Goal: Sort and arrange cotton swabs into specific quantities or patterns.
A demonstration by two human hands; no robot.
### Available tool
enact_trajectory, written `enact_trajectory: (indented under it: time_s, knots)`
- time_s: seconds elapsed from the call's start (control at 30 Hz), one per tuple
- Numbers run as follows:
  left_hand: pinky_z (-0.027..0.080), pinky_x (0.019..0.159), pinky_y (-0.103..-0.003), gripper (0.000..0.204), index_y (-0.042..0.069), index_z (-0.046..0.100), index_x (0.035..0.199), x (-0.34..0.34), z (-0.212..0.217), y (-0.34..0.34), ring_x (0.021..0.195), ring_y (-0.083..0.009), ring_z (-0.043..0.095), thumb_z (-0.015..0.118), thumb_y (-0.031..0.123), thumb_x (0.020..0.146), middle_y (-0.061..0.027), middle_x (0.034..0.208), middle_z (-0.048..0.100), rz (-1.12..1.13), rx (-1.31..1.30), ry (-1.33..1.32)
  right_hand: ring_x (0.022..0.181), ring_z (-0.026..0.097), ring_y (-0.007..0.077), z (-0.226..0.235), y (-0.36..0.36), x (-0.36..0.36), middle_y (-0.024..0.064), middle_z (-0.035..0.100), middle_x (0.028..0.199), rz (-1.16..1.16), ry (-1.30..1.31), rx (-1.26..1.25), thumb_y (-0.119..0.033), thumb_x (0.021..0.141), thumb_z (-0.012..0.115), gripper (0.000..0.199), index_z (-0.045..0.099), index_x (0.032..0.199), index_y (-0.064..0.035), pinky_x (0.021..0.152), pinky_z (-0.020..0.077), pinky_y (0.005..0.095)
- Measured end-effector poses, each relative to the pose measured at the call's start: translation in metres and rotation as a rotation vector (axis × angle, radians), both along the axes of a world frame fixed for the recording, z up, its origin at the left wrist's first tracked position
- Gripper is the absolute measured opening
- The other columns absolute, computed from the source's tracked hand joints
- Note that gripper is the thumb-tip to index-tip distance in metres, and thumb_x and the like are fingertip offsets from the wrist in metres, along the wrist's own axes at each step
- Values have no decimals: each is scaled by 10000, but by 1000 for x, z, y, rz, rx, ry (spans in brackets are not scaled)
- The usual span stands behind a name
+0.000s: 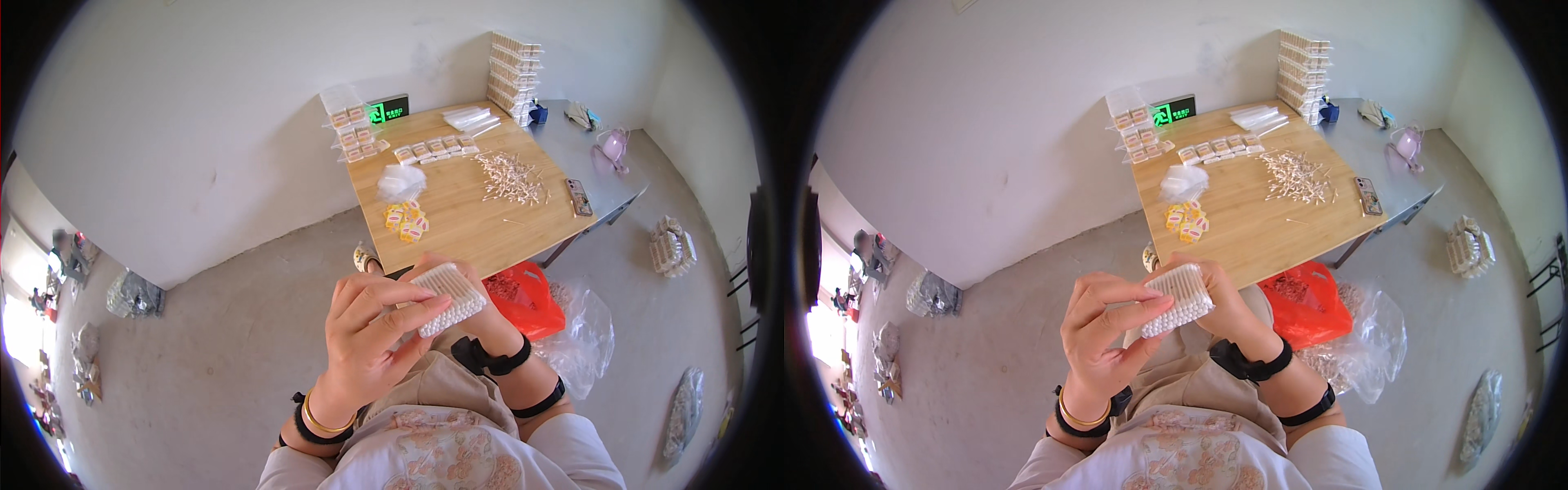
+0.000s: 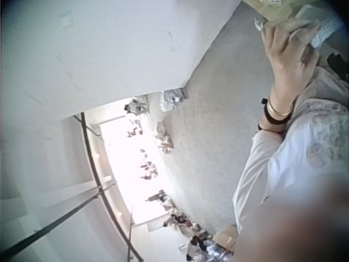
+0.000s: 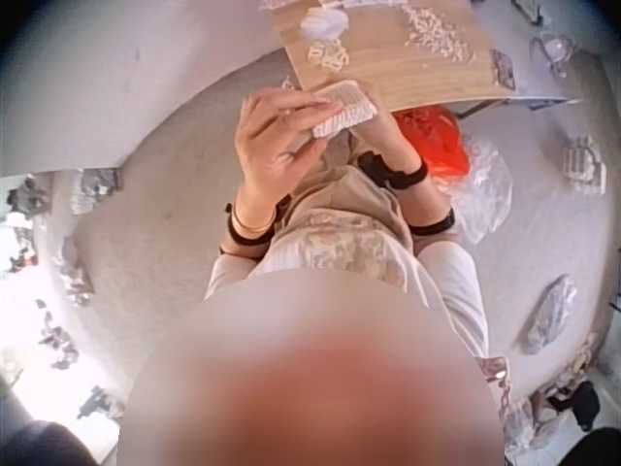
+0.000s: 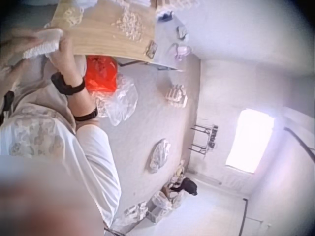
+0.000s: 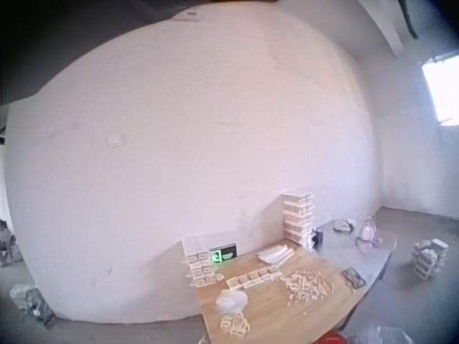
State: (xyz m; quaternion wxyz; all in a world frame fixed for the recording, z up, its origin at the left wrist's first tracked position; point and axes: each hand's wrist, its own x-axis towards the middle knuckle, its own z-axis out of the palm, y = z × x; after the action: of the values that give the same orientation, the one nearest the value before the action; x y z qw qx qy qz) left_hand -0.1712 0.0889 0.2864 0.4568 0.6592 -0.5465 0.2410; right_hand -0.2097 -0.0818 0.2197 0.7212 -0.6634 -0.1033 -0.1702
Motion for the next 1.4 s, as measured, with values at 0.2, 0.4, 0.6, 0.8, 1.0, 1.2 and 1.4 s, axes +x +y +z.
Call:
enact_trajectory:
  time_s: [0.2,0.4,0.6,0.8,1.0,1.2,1.4]
  knots:
    - [437,798,-330,484,160,766,1010,-1,-2,2,869,-188,597,798,6,552,20,987,681,-24,-15,109,884,666,130,7,0,-4,42,705,950,0,1,-93,-2,820,710,163,735,979,-28,762,512,279]
    - [440,807,-331,469,145,768,1002,-2,-2,5,864,-189,599,803,1,557,12,989,686,-54,-18,182,882,660,124,9,1,-5,37,698,944,42,32,-54,9,824,703,172,737,987,-32,769,499,268]
    - [478,691,-289,359,62,753,944,0,-1,6,803,-181,597,786,-69,612,-72,954,656,-73,-14,208,879,651,118,6,2,-2,35,693,942,55,50,8,34,838,666,181,732,993,-31,760,493,266]
    - [476,692,-286,351,67,744,944,0,-2,5,804,-179,600,809,-48,618,-67,950,654,-25,-25,174,876,647,117,5,3,1,32,687,928,50,39,-64,49,833,649,196,733,990,-33,758,492,265]
    - [454,678,-297,332,72,732,912,4,-4,7,808,-183,581,834,-22,611,-59,939,658,-15,-28,100,872,645,112,13,6,0,31,682,917,48,61,-115,47,830,655,190,731,986,-31,762,489,260]
    - [415,758,-323,363,127,729,933,4,-5,9,795,-176,600,850,32,605,12,918,673,16,-22,148,860,637,116,7,6,3,33,664,930,41,17,-151,53,835,650,187,724,993,-13,749,485,272]
    - [489,721,-299,273,51,704,934,11,-9,10,786,-204,611,788,-10,681,-75,911,667,103,-30,159,904,648,182,-8,2,7,71,674,968,0,112,-288,-3,863,683,157,714,1017,-13,781,492,308]
